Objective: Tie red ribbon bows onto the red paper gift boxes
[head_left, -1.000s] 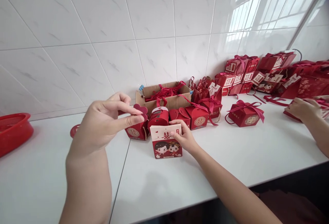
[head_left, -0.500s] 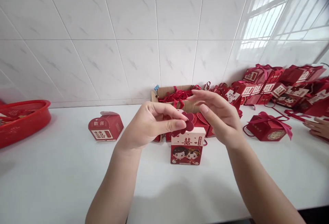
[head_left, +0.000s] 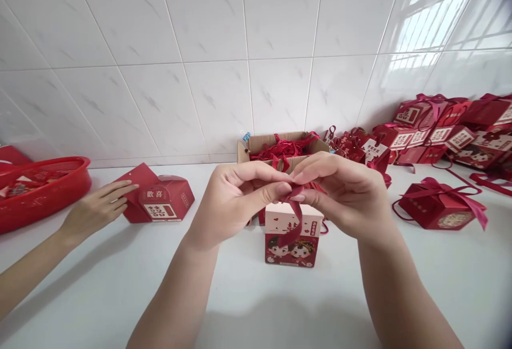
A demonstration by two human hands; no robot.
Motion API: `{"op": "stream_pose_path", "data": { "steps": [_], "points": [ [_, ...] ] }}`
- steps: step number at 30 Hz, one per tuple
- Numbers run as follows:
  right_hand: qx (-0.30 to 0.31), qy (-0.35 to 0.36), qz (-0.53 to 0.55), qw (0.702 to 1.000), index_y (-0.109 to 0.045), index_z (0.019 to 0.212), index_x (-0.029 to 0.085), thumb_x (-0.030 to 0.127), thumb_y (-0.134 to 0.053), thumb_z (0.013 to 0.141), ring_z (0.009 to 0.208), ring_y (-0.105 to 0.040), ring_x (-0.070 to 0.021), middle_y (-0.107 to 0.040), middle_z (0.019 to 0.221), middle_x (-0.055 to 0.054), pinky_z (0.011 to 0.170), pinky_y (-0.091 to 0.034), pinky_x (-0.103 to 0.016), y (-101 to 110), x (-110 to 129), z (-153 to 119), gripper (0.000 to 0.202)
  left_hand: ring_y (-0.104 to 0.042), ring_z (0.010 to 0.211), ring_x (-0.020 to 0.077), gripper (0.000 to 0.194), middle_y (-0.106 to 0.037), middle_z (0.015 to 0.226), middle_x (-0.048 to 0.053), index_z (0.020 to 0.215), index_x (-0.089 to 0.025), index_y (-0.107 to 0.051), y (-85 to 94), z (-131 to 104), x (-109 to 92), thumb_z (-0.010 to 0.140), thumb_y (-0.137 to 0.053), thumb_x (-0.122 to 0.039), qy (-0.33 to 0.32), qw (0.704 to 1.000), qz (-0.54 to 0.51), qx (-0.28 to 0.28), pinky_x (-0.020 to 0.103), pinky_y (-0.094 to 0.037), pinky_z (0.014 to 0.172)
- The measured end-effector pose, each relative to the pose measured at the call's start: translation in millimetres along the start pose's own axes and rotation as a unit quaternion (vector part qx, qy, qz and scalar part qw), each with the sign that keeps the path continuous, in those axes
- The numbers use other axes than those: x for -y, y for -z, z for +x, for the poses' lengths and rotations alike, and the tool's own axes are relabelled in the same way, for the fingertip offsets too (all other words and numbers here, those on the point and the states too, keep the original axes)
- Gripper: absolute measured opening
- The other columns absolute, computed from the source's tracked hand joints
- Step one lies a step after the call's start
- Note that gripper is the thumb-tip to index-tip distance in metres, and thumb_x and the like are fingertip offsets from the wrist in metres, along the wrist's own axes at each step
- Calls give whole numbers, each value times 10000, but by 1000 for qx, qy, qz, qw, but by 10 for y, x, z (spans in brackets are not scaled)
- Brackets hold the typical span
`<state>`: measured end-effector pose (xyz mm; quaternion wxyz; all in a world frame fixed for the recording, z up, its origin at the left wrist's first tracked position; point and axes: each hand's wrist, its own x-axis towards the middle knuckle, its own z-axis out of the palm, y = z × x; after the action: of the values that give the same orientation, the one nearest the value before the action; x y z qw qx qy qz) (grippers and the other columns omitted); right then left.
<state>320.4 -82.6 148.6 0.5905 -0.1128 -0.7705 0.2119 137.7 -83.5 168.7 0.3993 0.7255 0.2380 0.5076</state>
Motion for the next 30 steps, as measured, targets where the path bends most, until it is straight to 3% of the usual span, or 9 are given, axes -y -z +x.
{"op": "stream_pose_path", "data": {
  "steps": [4, 7, 11, 14, 25, 27, 30],
  "points": [
    [20, 38, -53, 998, -671, 886, 210, 69, -656, 800, 779, -649, -152, -671, 810, -20, 684, -571, -309, 71, 12, 10, 166, -677, 671, 134, 97, -728, 804, 27, 863, -217, -755, 16, -34, -33, 814, -674, -197, -21, 998, 51, 30, 219, -564, 552],
    [34, 59, -97, 993, -678, 843, 200, 68, -647, 806, 723, -645, -133, -674, 770, -16, 630, -557, -273, 100, 47, 11, 141, -678, 716, 131, 141, -722, 823, 16, 870, -232, -745, 13, -65, -44, 829, -641, -145, -83, 990, 116, 25, 225, -574, 595],
    [51, 70, -126, 988, -687, 815, 193, 61, -648, 803, 699, -646, -126, -681, 749, -17, 578, -540, -241, 135, 104, -9, 138, -666, 707, 110, 208, -723, 836, 1, 883, -237, -730, 12, -75, -34, 813, -631, -68, -218, 949, 228, 15, 208, -561, 609],
    [56, 77, -135, 986, -693, 821, 194, 48, -647, 797, 699, -649, -125, -684, 752, -19, 553, -535, -226, 148, 135, -25, 155, -665, 714, 108, 235, -721, 860, 6, 890, -227, -717, 32, -73, -26, 795, -629, -30, -282, 920, 272, 17, 201, -555, 596],
    [14, 83, -130, 988, -713, 792, 186, 3, -655, 756, 695, -664, -135, -696, 769, -33, 574, -557, -239, 64, 203, -58, 195, -648, 681, 118, 236, -709, 794, -8, 896, -245, -687, -33, -128, 16, 779, -639, -47, -355, 878, 314, -63, 235, -543, 563],
    [19, 82, -117, 990, -717, 794, 193, 25, -664, 765, 704, -664, -136, -699, 760, -29, 590, -560, -242, 84, 196, -58, 178, -645, 665, 117, 189, -707, 780, -8, 869, -243, -685, -39, -121, 7, 789, -644, -76, -344, 889, 297, -51, 238, -537, 556],
    [69, 64, -93, 991, -721, 814, 209, 67, -647, 801, 711, -660, -123, -702, 773, -18, 606, -563, -233, 134, 173, -52, 161, -649, 665, 117, 132, -708, 755, -14, 828, -228, -680, -6, -109, -20, 798, -647, -104, -310, 911, 271, 11, 231, -530, 558]
  ]
}}
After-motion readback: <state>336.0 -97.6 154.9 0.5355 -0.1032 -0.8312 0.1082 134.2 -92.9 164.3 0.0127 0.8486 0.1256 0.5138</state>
